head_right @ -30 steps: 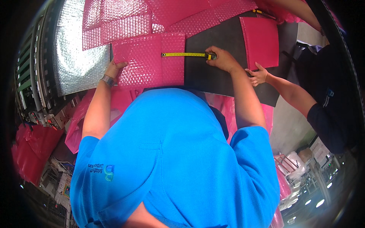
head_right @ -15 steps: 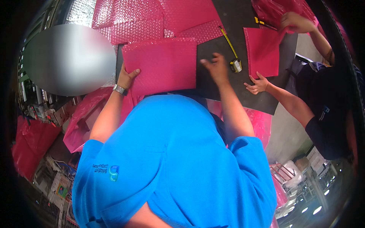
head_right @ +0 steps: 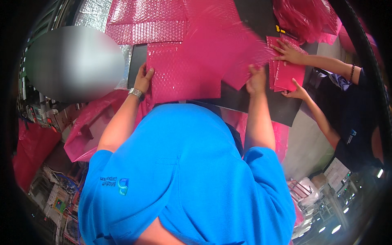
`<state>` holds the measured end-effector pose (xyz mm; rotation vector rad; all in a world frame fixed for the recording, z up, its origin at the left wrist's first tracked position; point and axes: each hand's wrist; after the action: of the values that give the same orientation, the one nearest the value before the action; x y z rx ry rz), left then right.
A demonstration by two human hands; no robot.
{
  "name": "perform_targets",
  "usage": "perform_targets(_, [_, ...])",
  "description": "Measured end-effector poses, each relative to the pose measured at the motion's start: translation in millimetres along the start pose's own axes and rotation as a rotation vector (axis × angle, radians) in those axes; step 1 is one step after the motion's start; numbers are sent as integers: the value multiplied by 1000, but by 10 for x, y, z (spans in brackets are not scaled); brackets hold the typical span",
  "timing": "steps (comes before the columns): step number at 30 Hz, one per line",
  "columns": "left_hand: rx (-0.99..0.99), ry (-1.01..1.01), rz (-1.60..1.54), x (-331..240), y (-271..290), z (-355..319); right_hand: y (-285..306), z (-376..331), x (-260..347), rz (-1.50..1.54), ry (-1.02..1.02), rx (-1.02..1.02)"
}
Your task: The person measures pink bubble wrap sheets on a table using a yellow tape measure. They repeatedly place the tape measure on the sheets, adjust their position, and then move the sheets aside or stack them.
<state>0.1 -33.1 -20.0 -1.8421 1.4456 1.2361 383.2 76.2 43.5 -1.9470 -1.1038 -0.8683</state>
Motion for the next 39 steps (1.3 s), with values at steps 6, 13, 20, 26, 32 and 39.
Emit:
perform_targets(6, [-193, -225, 595, 47, 23, 92, 101, 276, 668, 272, 194, 18])
perform_targets(13, [-101, -190, 852, -299, 93, -135, -466, 27, -5, -140, -167, 235])
perform_targets(20, [58, -122, 495, -165, 29, -148, -456, -144, -788, -808, 36, 253])
perform_targets(26, [-42, -105, 308, -86, 232, -390, -411, -197, -635, -924, -245, 161])
perform_targets(32, [-177, -234, 679, 1274, 1314, -807, -502, -153, -767, -964, -453, -21])
perform_targets(39, [-1253, 1132, -216, 1986, 2829, -2107, -246, 93, -499, -886, -557, -59])
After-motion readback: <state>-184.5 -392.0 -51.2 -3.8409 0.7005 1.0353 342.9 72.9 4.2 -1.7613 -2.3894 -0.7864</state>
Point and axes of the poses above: each hand's wrist, its own z-axis towards the middle knuckle, its own y-axis out of the back of the hand, x = y × z, and after that the axes turned 4 degrees about -x, right-handed
